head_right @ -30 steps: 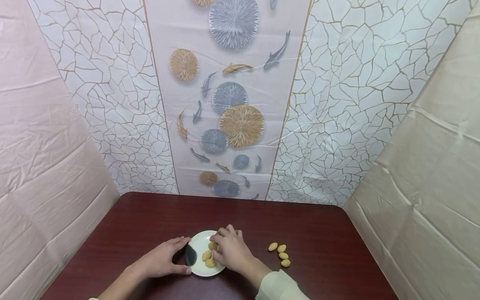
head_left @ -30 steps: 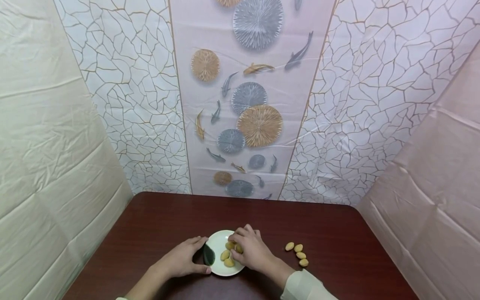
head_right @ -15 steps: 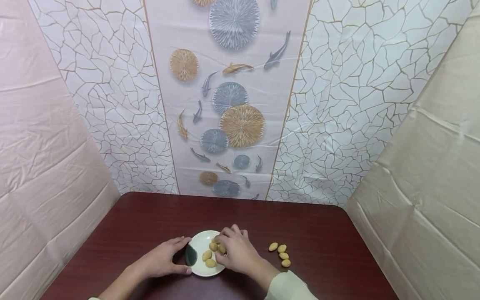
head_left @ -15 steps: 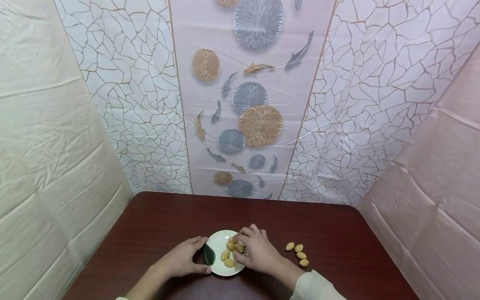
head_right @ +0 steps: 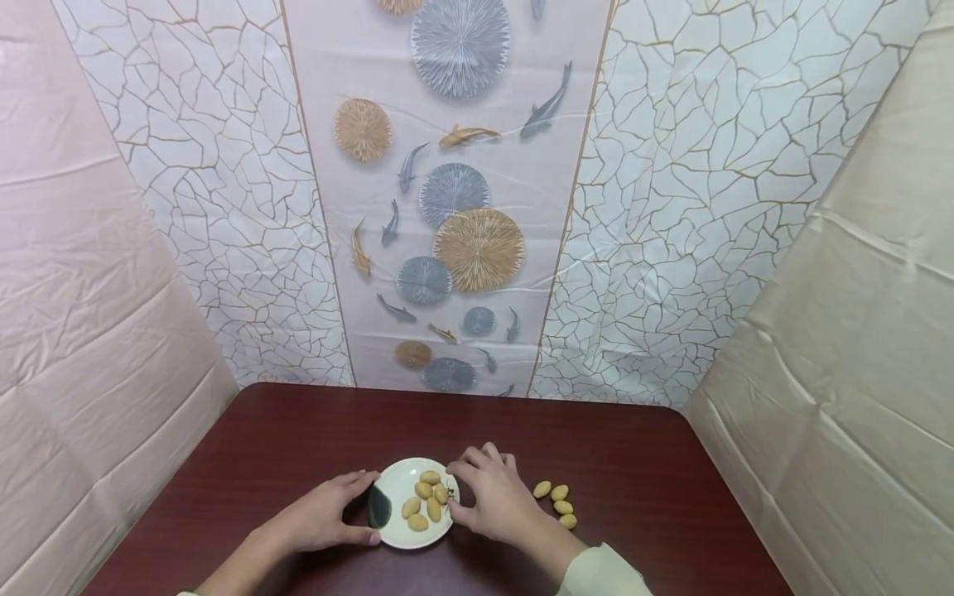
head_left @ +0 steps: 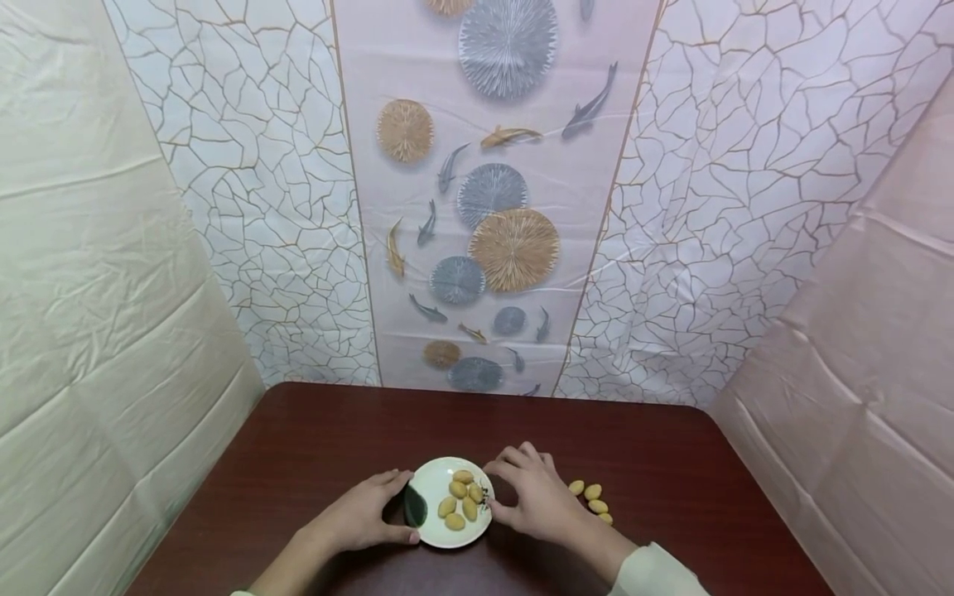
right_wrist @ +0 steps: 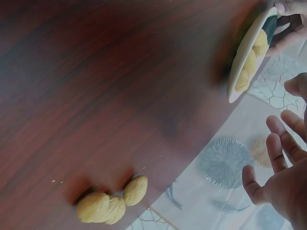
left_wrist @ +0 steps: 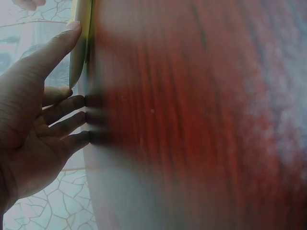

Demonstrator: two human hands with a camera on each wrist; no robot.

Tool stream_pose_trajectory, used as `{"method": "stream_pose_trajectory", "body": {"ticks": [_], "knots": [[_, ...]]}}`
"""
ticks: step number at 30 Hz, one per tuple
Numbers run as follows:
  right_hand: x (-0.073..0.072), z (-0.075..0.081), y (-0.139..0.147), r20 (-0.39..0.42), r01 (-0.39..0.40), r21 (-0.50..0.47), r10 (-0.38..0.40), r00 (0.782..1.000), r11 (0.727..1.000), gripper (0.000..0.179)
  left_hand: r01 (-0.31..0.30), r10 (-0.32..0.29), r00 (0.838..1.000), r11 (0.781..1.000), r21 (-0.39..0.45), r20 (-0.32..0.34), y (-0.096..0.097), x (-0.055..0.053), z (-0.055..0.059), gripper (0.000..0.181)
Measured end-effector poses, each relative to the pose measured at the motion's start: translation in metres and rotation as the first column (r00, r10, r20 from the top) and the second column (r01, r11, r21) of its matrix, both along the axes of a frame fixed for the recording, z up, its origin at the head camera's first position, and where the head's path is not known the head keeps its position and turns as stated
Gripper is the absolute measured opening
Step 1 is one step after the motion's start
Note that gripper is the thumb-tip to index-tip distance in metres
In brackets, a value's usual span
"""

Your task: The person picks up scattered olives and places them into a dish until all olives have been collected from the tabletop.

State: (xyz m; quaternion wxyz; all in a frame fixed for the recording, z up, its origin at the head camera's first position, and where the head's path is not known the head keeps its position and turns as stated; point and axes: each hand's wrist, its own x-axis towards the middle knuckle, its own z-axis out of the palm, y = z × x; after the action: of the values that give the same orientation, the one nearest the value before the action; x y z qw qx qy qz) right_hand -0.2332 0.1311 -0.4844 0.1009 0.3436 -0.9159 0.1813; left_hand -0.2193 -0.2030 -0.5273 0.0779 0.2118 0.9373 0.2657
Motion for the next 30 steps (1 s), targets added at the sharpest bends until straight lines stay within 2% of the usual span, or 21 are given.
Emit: {"method": "stream_pose_trajectory", "body": {"ticks": [9,21,30], "knots": [[0.004,-0.002,0.013,-0.015,0.025,0.015,-0.024,1.0,1.0,0.035,0.0,0.0,1.0,1.0,-0.002,0.004,0.0,0.0,-0.001,0.111],[0.006,-0.007,0.031,-0.135,0.046,0.008,-0.045,0.99,0.999,0.038,0.003,-0.003,1.0,1.0,-0.005,-0.006,0.0,0.0,0.0,0.11],[0.011,-0.006,0.044,-0.144,0.08,0.017,-0.076,0.987,0.997,0.04,-0.003,0.003,1.0,1.0,-0.003,-0.009,0.0,0.0,-0.001,0.111]]}}
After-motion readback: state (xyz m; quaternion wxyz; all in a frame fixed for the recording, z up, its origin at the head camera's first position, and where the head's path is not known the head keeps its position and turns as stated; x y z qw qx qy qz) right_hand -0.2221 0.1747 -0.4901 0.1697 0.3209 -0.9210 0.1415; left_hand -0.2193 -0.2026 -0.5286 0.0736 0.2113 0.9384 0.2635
